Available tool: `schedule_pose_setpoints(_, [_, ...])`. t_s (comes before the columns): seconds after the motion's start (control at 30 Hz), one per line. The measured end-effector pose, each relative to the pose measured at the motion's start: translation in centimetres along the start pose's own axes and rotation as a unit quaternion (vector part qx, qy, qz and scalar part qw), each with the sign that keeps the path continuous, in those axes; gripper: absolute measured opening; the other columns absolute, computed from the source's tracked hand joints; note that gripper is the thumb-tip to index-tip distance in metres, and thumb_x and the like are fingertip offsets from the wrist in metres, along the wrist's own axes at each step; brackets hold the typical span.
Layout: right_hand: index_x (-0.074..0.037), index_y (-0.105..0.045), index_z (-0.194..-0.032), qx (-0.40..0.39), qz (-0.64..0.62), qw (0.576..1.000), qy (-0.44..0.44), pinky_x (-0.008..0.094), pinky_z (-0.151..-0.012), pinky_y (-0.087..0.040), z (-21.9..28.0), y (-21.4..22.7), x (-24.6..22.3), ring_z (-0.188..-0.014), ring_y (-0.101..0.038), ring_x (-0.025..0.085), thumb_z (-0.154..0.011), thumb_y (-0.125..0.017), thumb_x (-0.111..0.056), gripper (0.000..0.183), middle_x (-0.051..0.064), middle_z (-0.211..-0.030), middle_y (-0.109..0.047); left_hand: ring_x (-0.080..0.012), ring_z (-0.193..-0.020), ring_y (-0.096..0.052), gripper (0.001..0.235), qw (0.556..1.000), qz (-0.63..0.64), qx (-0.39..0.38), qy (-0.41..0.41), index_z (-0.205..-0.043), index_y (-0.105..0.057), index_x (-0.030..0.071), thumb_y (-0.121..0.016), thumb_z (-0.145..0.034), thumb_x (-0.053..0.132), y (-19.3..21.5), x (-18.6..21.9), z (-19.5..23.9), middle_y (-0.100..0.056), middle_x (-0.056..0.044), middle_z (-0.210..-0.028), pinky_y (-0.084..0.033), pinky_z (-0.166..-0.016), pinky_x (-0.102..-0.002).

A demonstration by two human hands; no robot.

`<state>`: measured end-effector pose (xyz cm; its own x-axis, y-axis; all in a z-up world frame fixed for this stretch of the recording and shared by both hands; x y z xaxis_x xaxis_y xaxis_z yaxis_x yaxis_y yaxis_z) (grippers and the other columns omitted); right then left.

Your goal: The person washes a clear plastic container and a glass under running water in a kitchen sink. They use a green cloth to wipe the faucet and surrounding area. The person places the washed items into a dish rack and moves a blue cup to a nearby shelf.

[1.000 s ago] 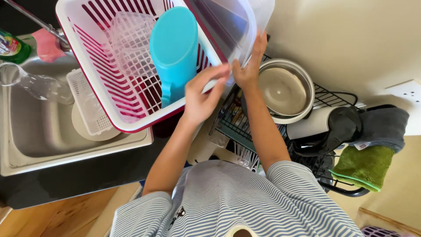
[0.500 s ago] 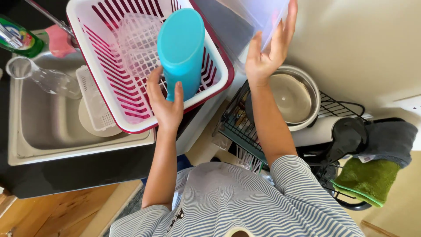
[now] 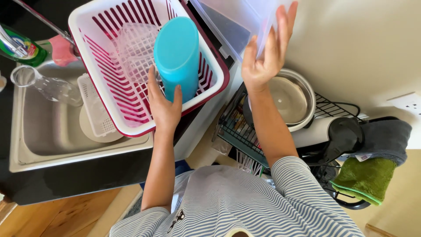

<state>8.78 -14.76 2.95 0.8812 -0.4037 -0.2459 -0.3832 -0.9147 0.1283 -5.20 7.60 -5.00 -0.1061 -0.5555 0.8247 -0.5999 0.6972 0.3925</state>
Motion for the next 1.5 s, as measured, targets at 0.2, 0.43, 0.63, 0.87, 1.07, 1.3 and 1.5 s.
schedule_pose_setpoints(0.2, [-0.007, -0.052, -0.145, 0.033, -0.023, 0.999, 0.030, 0.049, -0.128, -0.028, -0.3, -0.3, -0.1, -0.157, -0.026, 0.038, -0.096, -0.058, 0.017, 0.055, 0.006, -0.165, -0.038, -0.0429, -0.150, -0.042, 0.086, 0.999, 0.032, -0.013, -0.026, -0.166, -0.021, 0.009, -0.070, -0.096, 0.002, 0.6, 0.9, 0.1, -0.038, -0.025, -0.162, -0.041, -0.122, -0.047])
schedule_pose_setpoints(0.43, [-0.003, -0.058, -0.143, 0.021, -0.024, 0.999, -0.001, 0.047, -0.126, -0.029, -0.2, -0.7, -0.1, -0.158, -0.027, 0.037, -0.094, -0.058, 0.020, 0.054, 0.008, -0.165, -0.041, -0.0418, -0.147, -0.046, 0.088, 1.000, 0.011, -0.009, -0.009, -0.166, -0.017, 0.011, -0.071, -0.097, 0.004, 0.5, 0.2, 0.1, -0.036, -0.023, -0.165, -0.046, -0.117, -0.047])
schedule_pose_setpoints(0.63, [-0.002, -0.059, -0.145, 0.009, -0.037, 0.998, -0.046, 0.044, -0.122, -0.041, -1.0, -1.0, -0.1, -0.158, -0.026, 0.037, -0.095, -0.057, 0.021, 0.055, 0.010, -0.165, -0.041, -0.0423, -0.142, -0.049, 0.088, 1.000, -0.007, -0.016, 0.015, -0.164, -0.017, 0.011, -0.073, -0.096, 0.008, 0.4, -0.8, -0.2, -0.041, -0.026, -0.161, -0.048, -0.109, -0.048])
schedule_pose_setpoints(0.87, [-0.007, -0.058, -0.148, -0.001, 0.010, 0.998, -0.058, 0.036, -0.124, -0.036, -2.3, -2.8, -0.1, -0.153, -0.038, 0.028, -0.095, -0.066, 0.018, 0.059, 0.008, -0.160, -0.047, -0.0417, -0.131, -0.059, 0.078, 0.999, -0.019, -0.024, 0.044, -0.163, -0.025, 0.010, -0.070, -0.100, 0.013, 0.3, -1.2, -0.1, -0.051, -0.027, -0.151, -0.052, -0.103, -0.046])
schedule_pose_setpoints(1.07, [-0.007, -0.058, -0.150, -0.014, 0.018, 0.998, -0.062, 0.034, -0.123, -0.038, -2.4, -3.3, -1.2, -0.151, -0.039, 0.027, -0.096, -0.068, 0.016, 0.059, 0.007, -0.156, -0.046, -0.0421, -0.128, -0.061, 0.074, 1.000, -0.010, -0.011, 0.025, -0.161, -0.029, 0.008, -0.070, -0.100, 0.012, 0.2, -1.5, -0.1, -0.054, -0.027, -0.149, -0.052, -0.103, -0.046])
schedule_pose_setpoints(1.3, [-0.007, -0.057, -0.149, -0.002, 0.027, 0.999, -0.044, 0.040, -0.127, -0.031, -1.4, -2.6, -1.7, -0.152, -0.034, 0.030, -0.095, -0.064, 0.014, 0.059, 0.006, -0.163, -0.042, -0.0424, -0.128, -0.061, 0.073, 0.999, -0.019, -0.018, 0.037, -0.160, -0.030, 0.009, -0.070, -0.099, 0.013, 0.1, -1.0, 0.1, -0.053, -0.028, -0.148, -0.052, -0.103, -0.048])
schedule_pose_setpoints(1.5, [-0.011, -0.055, -0.152, -0.059, 0.075, 0.995, 0.009, 0.041, -0.127, -0.029, -2.0, -1.2, -1.2, -0.151, -0.029, 0.033, -0.092, -0.071, 0.009, 0.065, 0.011, -0.166, -0.027, -0.0436, -0.129, -0.060, 0.073, 0.999, -0.025, -0.021, 0.034, -0.161, -0.029, 0.010, -0.068, -0.100, 0.013, 0.1, -1.1, 0.1, -0.052, -0.027, -0.148, -0.053, -0.100, -0.048])
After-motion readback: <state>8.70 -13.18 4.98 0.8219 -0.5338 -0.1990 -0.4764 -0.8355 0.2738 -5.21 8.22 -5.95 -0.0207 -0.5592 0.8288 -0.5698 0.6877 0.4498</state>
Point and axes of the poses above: each hand's wrist, its own z-axis away from the middle knuckle, its own y-axis out of the back of the hand, x = y × z, the point moved 1 cm from there along -z, towards the middle knuckle
